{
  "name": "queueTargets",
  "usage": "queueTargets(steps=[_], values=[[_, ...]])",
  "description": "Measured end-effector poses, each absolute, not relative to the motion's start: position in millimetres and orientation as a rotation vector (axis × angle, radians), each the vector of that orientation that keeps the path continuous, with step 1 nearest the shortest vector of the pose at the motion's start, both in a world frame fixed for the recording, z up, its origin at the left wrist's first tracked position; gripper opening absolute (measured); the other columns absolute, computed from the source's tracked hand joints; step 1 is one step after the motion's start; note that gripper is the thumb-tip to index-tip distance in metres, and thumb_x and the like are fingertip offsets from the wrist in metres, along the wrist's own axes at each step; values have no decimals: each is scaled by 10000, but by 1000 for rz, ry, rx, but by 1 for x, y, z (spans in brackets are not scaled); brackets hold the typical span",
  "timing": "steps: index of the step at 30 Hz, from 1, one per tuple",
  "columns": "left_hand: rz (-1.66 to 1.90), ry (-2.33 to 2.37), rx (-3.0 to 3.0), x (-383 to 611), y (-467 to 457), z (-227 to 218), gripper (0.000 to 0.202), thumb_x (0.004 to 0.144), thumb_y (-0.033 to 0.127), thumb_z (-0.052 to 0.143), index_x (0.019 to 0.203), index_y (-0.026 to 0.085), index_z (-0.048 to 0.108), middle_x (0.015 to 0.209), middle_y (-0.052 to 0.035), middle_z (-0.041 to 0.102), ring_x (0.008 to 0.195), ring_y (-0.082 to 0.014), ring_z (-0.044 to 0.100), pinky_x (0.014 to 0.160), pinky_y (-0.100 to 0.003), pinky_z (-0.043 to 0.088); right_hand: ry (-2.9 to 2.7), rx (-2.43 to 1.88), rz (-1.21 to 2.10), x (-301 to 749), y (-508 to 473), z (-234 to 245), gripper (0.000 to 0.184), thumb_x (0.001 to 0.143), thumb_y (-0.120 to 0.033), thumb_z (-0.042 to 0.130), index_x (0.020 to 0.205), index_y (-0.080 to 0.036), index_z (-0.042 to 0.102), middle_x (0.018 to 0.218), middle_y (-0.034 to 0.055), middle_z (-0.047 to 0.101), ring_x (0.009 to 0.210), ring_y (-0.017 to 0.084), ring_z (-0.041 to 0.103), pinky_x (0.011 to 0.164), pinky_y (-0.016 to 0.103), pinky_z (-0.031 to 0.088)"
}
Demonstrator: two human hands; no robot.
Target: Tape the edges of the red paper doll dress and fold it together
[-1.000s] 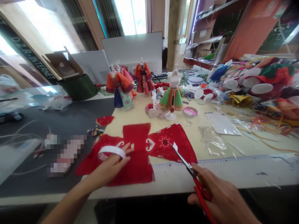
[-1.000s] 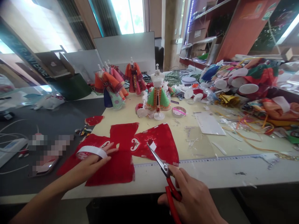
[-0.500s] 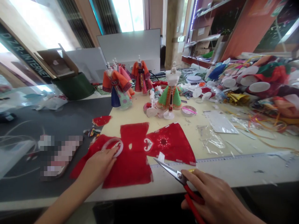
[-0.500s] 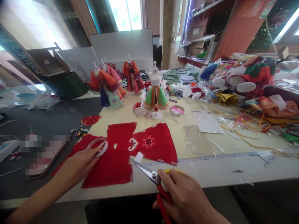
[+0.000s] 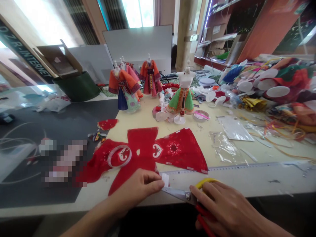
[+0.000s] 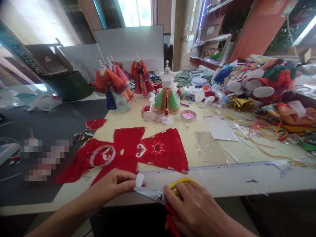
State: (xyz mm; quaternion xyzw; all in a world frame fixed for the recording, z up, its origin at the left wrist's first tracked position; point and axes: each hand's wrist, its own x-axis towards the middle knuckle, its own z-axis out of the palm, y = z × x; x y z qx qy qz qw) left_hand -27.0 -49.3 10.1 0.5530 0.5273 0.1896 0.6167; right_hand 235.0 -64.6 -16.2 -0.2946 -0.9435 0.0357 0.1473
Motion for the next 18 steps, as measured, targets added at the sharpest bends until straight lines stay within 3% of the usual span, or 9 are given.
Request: queueTargets(steps=[8,18], values=[[493,1246,1141,-21,-57,1,244,733,349,684,890,170,740,859,-40,728,809,-193,626,688,-243,427,-2765,-848,61,241,-65,-22,340,838,-235,498,1157,-124,536,826,99,605,695,210,582,615,363,532],[617,1190,1106,-13,-60,-9,192,735,353,697,749,161,687,885,-45,718,847,-183,627,756,-258,443,-2831,-900,126,244,-65,-16,363,800,-258,574,1147,-159,533,850,78,606,731,217,588,645,363,525]])
